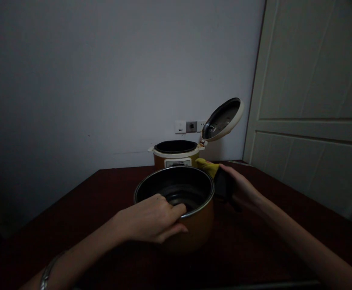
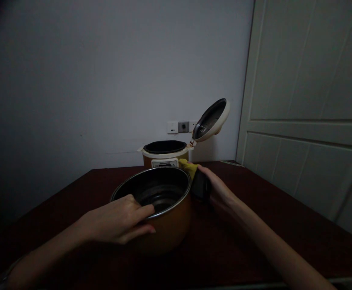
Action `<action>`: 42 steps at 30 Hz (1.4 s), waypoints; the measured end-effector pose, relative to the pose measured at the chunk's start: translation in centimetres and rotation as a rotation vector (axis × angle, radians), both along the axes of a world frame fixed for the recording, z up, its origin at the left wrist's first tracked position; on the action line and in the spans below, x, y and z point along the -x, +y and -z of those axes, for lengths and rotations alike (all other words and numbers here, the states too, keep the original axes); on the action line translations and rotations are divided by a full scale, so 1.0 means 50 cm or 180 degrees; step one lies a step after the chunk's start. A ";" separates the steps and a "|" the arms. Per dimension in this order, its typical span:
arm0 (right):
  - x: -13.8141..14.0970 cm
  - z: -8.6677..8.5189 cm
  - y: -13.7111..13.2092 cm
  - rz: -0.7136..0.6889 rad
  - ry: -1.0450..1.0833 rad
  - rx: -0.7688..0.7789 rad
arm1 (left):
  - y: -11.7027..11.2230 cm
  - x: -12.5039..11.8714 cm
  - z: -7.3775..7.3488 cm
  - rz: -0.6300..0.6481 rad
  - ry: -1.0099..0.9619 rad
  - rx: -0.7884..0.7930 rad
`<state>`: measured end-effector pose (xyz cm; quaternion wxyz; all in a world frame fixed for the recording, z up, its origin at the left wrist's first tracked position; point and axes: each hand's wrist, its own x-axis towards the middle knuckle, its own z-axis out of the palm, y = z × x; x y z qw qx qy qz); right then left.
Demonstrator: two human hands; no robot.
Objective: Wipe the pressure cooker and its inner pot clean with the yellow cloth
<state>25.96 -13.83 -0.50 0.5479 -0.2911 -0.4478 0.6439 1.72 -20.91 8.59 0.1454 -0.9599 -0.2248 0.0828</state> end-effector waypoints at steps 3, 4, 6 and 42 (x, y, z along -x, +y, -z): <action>0.000 -0.009 0.011 -0.0166 -0.0099 -0.0101 | 0.001 0.000 0.008 0.0060 0.0009 -0.0091; 0.000 -0.010 0.018 -0.0005 -0.0287 -0.0124 | 0.001 0.000 0.012 0.0086 0.0025 -0.0141; -0.001 -0.011 0.036 0.0379 -0.0809 -0.0210 | 0.001 -0.001 0.020 0.0146 0.0055 -0.0234; 0.001 0.040 0.117 0.0850 -0.2008 -0.0855 | 0.038 -0.029 0.093 0.0216 0.0026 -0.0038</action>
